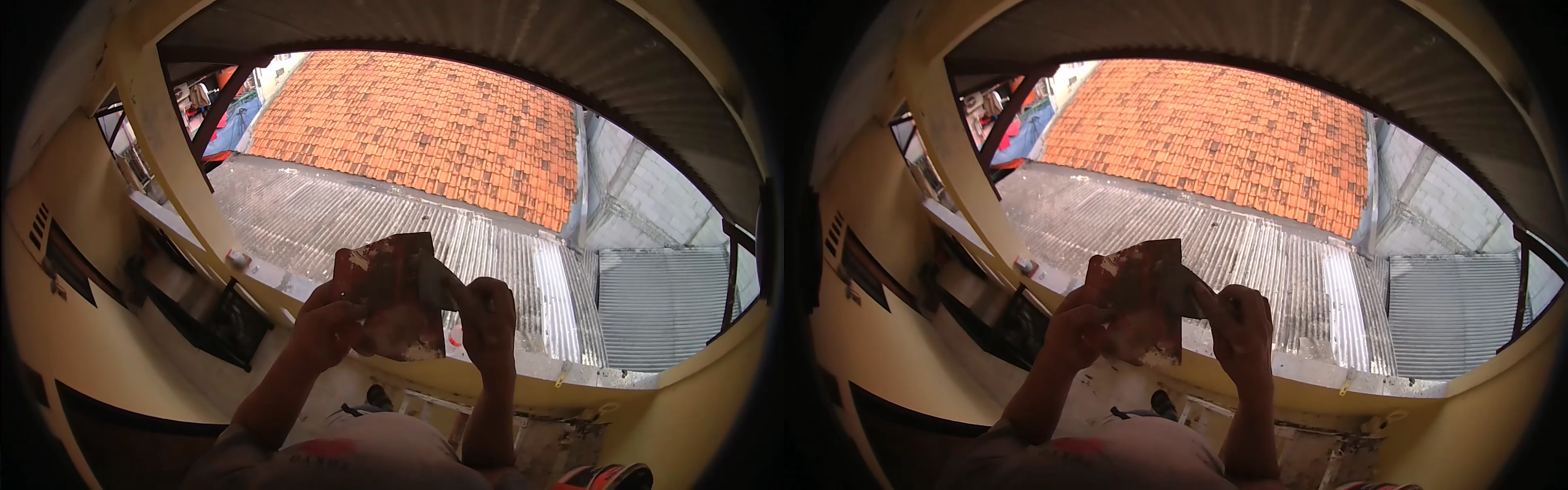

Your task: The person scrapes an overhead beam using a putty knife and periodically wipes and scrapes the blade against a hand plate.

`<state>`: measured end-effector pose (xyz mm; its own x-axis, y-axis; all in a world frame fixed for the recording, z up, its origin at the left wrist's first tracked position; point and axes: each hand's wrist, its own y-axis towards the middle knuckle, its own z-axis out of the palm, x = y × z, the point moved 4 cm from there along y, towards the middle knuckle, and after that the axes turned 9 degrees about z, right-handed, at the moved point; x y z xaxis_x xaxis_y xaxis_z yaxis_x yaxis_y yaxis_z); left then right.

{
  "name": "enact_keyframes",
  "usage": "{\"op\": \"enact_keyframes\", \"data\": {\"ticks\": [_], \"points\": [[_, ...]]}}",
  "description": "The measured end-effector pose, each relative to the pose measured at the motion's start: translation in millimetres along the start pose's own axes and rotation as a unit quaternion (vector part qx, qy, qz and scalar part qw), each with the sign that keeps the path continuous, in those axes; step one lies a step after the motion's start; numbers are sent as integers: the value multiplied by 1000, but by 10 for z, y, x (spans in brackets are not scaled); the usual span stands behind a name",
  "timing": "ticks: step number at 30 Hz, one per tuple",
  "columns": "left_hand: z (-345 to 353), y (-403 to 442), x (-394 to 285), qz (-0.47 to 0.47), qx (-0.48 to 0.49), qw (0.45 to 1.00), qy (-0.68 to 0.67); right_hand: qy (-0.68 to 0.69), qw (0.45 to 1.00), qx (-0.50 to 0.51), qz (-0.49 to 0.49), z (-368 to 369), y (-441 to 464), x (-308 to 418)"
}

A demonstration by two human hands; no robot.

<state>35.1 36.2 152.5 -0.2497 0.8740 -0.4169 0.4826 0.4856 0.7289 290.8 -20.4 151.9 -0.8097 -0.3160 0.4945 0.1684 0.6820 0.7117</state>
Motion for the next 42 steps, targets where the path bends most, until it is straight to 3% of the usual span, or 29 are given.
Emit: {"op": "enact_keyframes", "data": {"ticks": [2, 3, 4, 8, 10, 11, 12, 13, 14, 15, 17, 19, 20, 22, 23, 27, 29, 39, 40, 42], "points": [[5, 39, -44, 28, -20, 999, -2, 7, 1000, -3, -10, 32, 2, -45], [80, -9, 104, -160, -103, 925, -330, 7, 1000, -4, -14, 3, -16, -84], [208, -48, 194, -316, -169, 708, -609, -1, 1000, 2, -19, -27, 0, -135], [52, 133, 154, -275, -202, 729, -594, -36, 999, 26, -11, -170, -54, -269], [-60, 170, 160, -265, -221, 790, -507, 126, 985, 22, 113, -251, -37, -254], [-65, 154, 181, -264, -222, 790, -507, 112, 987, 33, 110, -286, -44, -268], [-75, 125, 208, -255, -205, 829, -454, 113, 987, 33, 110, -335, -54, -250], [-81, 93, 229, -245, -186, 863, -400, 175, 960, 121, 180, -321, -89, -255], [-70, 55, 247, -247, -183, 864, -400, 234, 917, 207, 249, -315, -145, -230], [-76, 32, 249, -227, -164, 898, -339, 184, 917, 249, 250, -326, -120, -108], [-91, 42, 208, -207, -135, 928, -280, 169, 910, 272, 261, -269, -112, -36], [-104, 126, 27, -97, -20, 991, -87, 167, 901, 293, 273, -188, -123, -12], [-84, 114, 50, -97, -14, 991, -91, 166, 900, 290, 279, -172, -121, 13], [10, 160, -33, 3, 126, 992, -2, 220, 864, 267, 366, -143, -133, 23], [62, 156, -62, -81, 163, 983, -20, 221, 863, 265, 370, -138, -131, 43], [163, 200, -66, -13, 153, 988, -13, 215, 852, 242, 410, -93, -152, 34], [193, 220, -22, 48, 179, 980, 74, 220, 853, 232, 412, -54, -173, 3], [31, 345, 353, 103, 171, 961, 190, 261, 831, 209, 444, -51, -127, 27], [6, 339, 397, 103, 169, 961, 192, 256, 836, 199, 443, -54, -109, 19], [25, 253, 692, -90, 225, 964, 113, 259, 852, 178, 419, -77, -89, -28]]}}
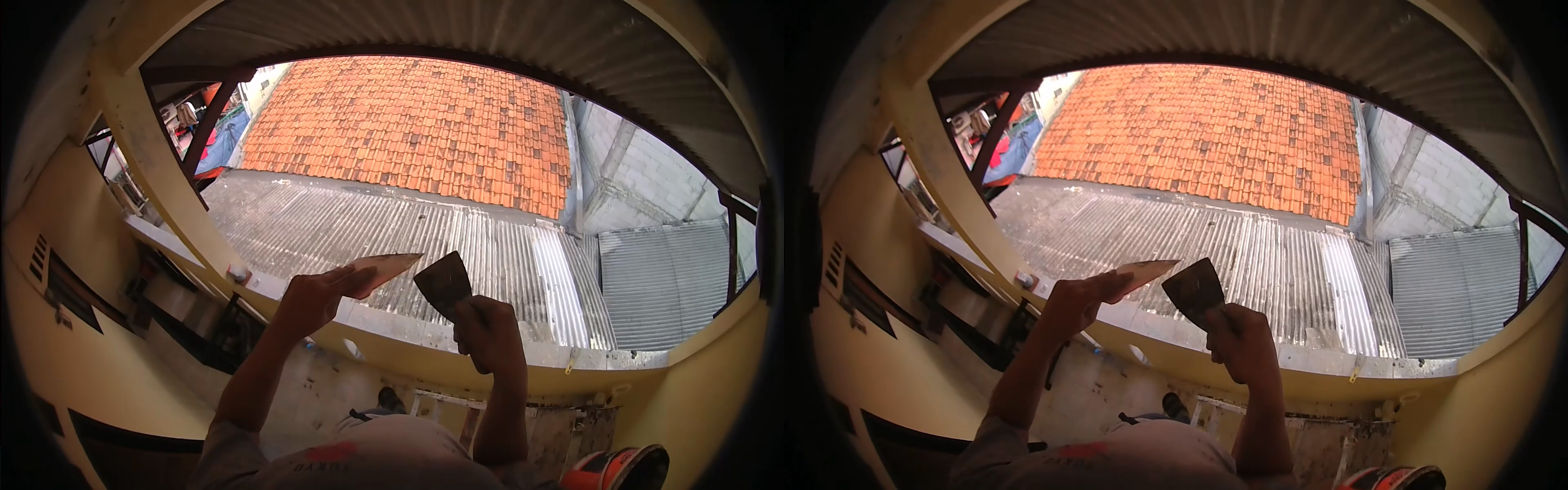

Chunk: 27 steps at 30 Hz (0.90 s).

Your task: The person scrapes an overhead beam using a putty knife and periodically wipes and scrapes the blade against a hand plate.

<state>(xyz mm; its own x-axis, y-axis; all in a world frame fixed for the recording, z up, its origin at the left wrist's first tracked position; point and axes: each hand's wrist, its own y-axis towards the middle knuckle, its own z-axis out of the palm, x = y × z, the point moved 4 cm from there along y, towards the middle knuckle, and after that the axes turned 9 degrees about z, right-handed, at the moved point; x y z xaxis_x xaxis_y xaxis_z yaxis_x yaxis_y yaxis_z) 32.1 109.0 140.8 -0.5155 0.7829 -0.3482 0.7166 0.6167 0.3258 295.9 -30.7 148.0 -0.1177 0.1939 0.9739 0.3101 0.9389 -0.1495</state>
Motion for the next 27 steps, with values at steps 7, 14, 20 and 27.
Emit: {"op": "enact_keyframes", "data": {"ticks": [7, 14, 20, 27], "points": [[318, -166, -386, -187, -117, 691, -689, -76, 962, -130, -229, 35, 140, 29], [159, -168, -485, -39, -203, 847, -490, -289, 839, -194, -418, 141, 202, -60], [275, -196, -399, -16, -238, 879, -412, -331, 816, -194, -433, 0, 143, -68], [156, -102, -233, -146, -292, 698, -637, -345, 832, -199, -387, -193, 190, -144]]}}
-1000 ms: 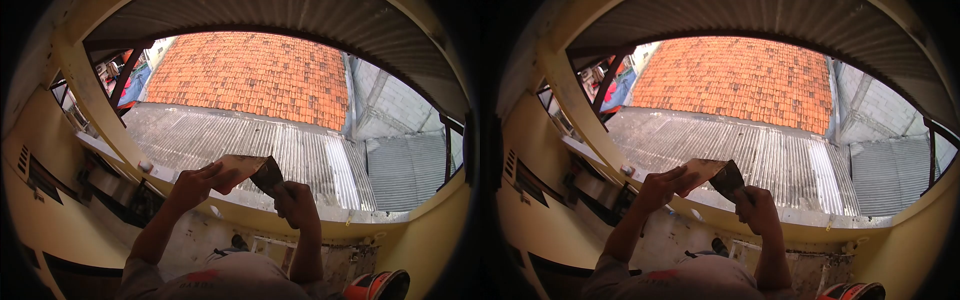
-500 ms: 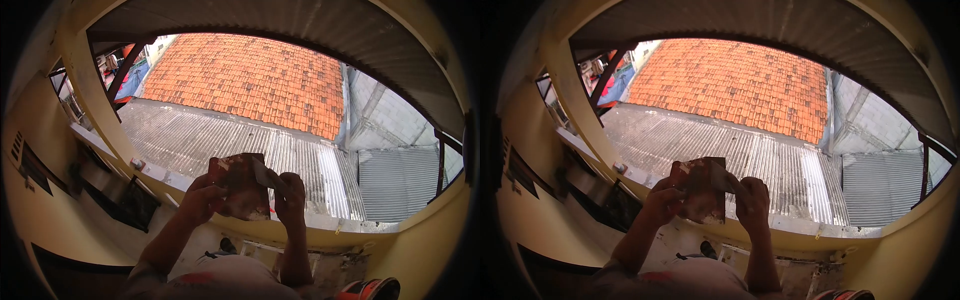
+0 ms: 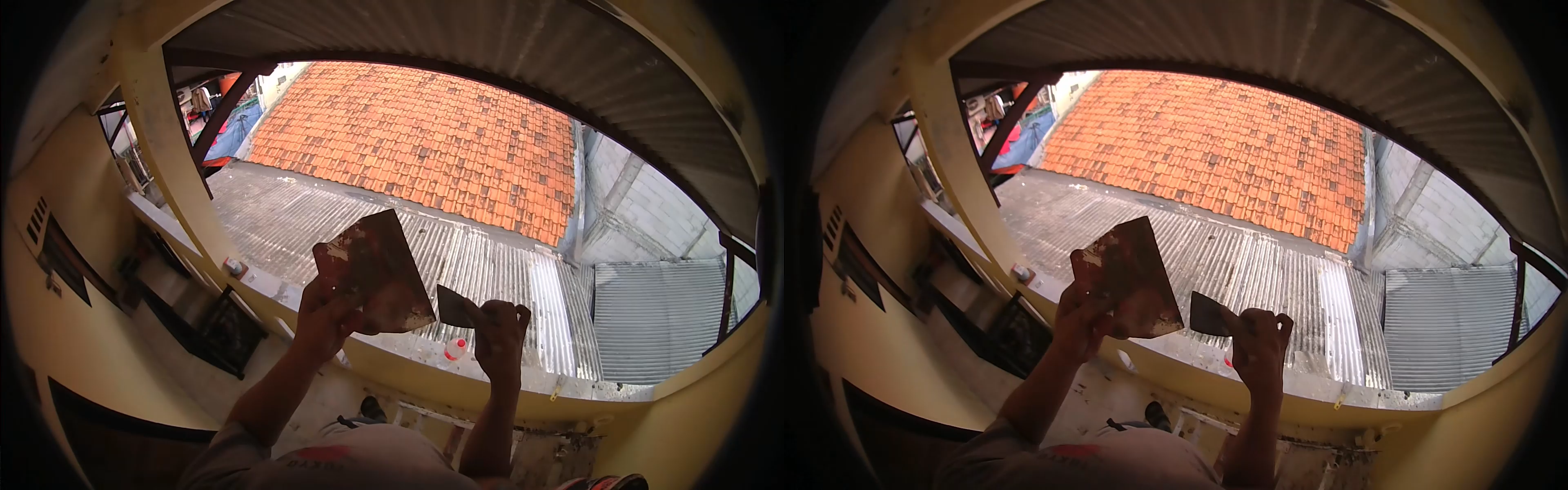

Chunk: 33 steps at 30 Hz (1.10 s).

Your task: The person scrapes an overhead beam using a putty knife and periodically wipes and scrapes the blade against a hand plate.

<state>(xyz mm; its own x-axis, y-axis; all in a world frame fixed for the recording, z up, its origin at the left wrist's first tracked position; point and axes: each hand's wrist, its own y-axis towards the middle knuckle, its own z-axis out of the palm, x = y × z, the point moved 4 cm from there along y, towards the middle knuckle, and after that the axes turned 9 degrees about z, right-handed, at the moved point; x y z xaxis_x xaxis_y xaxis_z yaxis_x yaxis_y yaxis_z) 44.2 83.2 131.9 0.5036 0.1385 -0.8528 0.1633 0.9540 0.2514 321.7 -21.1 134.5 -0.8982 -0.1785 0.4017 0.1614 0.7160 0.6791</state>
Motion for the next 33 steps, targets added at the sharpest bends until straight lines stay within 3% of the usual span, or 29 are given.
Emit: {"op": "enact_keyframes", "data": {"ticks": [1, 3, 5, 7, 9, 15, 17, 19, 21, 26, 31, 33], "points": [[-1, -2, -1, 4, -2, 1000, 2, 76, 995, -49, 35, 50, -11, -103], [20, -3, -120, 159, 20, 963, 215, 272, 933, 35, 234, 75, -124, -232], [44, -42, -118, 170, 41, 944, 281, 392, 864, 149, 279, 71, -127, -142], [55, -118, -68, 176, 69, 919, 346, 430, 813, 257, 295, 178, -169, -24], [153, -175, -56, 277, 184, 821, 463, 461, 753, 314, 348, 154, -147, 133], [402, -143, -105, 301, 332, 751, 485, 480, 738, 305, 364, 242, -240, 86], [458, -118, -155, 341, 365, 694, 519, 462, 734, 310, 389, 149, -190, 160], [392, -52, -115, 340, 362, 674, 547, 444, 732, 315, 410, 121, -190, 177], [332, 32, -95, 385, 387, 618, 565, 474, 742, 298, 369, 122, -188, 175], [167, 269, -145, 398, 395, 580, 592, 478, 746, 286, 366, 84, -159, 156], [147, 389, -201, 357, 388, 617, 584, 479, 753, 268, 362, 109, -94, 166], [23, 439, -13, 218, 317, 757, 528, 496, 755, 222, 368, 77, -55, 165]]}}
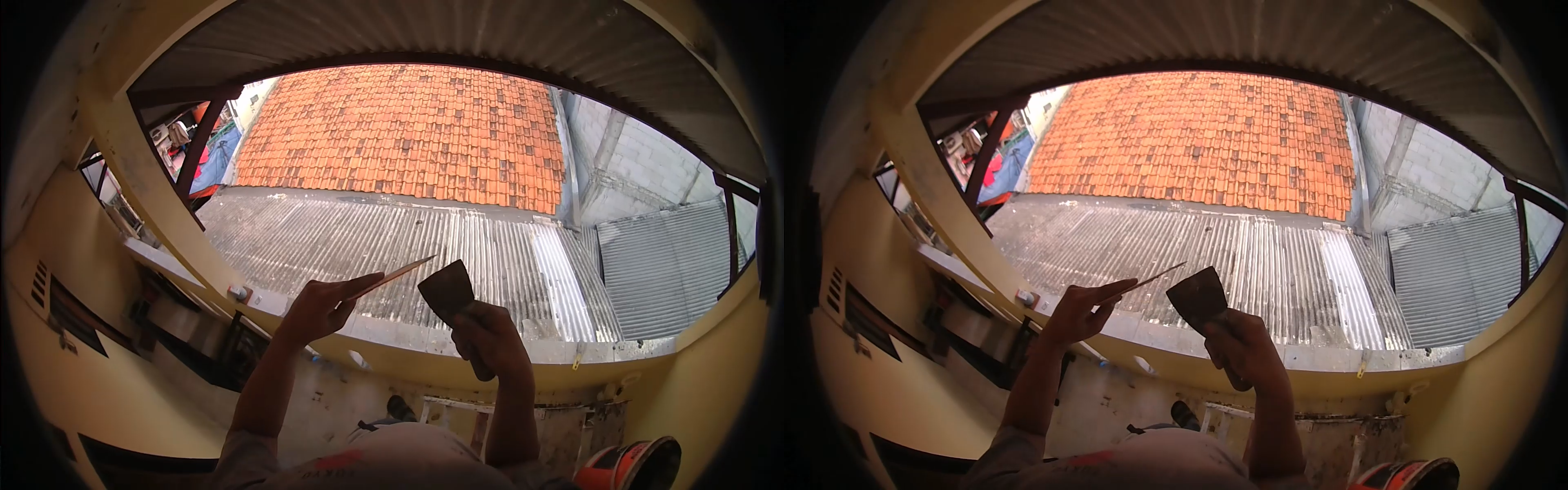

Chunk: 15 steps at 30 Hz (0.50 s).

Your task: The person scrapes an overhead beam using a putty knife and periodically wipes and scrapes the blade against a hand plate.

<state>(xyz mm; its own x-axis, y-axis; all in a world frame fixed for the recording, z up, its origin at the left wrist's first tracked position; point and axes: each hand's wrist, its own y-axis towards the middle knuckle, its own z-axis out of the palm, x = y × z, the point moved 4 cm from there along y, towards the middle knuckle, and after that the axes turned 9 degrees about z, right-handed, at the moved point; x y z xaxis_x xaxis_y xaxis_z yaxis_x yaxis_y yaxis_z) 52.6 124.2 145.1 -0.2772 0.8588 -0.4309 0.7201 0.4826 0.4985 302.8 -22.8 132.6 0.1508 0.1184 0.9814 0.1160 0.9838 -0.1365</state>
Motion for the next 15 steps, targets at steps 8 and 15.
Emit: {"op": "enact_keyframes", "data": {"ticks": [8, 15], "points": [[445, -298, -34, -204, -84, 876, -429, 10, 991, -71, -110, -108, 64, -45], [422, -293, -295, -287, -210, 741, -570, -425, 799, -246, -347, 112, 75, 85]]}}
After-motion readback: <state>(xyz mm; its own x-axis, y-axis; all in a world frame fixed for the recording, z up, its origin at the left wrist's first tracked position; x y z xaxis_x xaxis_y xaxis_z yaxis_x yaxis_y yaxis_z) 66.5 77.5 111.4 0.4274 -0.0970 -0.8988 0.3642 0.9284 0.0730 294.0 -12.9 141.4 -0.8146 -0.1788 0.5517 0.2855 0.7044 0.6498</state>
